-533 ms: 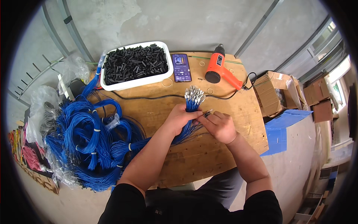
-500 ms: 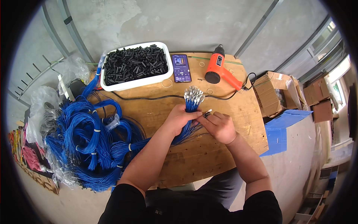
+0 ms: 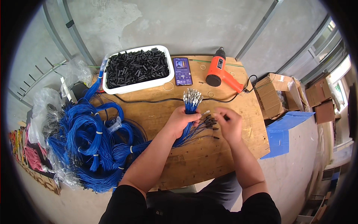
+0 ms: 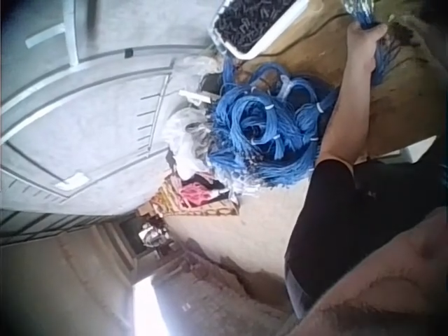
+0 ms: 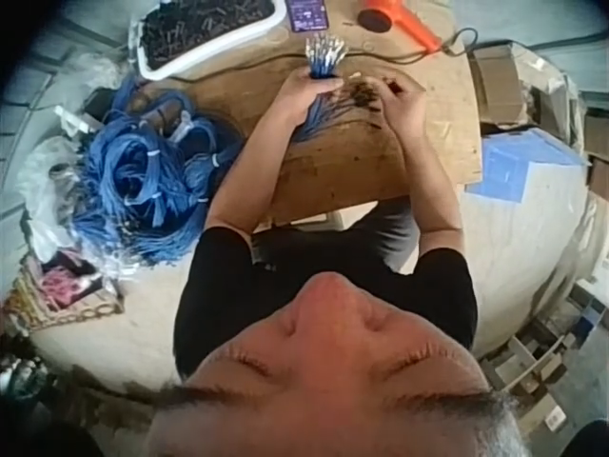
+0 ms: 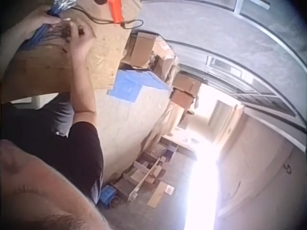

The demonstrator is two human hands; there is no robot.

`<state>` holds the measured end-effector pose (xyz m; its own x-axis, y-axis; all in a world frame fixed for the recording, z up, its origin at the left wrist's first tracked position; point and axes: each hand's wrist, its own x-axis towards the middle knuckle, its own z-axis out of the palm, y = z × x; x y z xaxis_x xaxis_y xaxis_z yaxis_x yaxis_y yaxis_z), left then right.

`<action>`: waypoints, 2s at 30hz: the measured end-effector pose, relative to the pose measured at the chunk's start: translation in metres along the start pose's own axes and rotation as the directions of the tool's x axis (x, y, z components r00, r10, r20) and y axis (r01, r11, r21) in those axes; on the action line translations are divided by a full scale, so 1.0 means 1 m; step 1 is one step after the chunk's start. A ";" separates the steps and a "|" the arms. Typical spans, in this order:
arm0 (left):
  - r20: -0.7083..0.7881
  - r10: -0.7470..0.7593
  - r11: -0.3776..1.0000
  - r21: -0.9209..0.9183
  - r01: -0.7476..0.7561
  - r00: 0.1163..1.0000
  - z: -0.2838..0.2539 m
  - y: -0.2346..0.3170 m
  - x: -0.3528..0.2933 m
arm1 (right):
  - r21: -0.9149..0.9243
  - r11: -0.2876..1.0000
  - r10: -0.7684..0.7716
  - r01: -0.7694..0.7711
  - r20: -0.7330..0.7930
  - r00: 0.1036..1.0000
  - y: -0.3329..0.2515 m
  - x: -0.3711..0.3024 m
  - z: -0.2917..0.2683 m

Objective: Applying small black heat shrink tubing pieces to the ends of individual wires within a larger blue cable bundle.

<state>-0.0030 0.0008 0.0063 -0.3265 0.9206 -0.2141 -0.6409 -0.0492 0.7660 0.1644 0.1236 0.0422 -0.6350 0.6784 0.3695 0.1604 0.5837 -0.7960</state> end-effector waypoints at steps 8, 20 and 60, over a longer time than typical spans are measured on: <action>0.045 0.049 0.987 0.151 -0.055 0.998 0.001 -0.003 -0.002 | 0.385 0.759 0.345 -0.524 0.446 0.826 0.000 0.027 -0.003; -0.048 0.094 0.957 0.281 -0.076 0.994 0.011 -0.009 -0.002 | 0.457 0.617 0.388 -0.641 0.532 0.753 0.030 0.034 0.002; -0.098 0.102 0.971 0.228 -0.078 0.990 0.009 -0.012 0.001 | 0.613 0.557 0.313 -0.561 0.470 0.825 0.037 0.029 -0.001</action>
<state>0.0104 0.0061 0.0023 -0.4570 0.8682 -0.1933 -0.4383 -0.0308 0.8983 0.1526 0.1652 0.0241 -0.8292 0.5326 -0.1698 -0.0178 -0.3288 -0.9442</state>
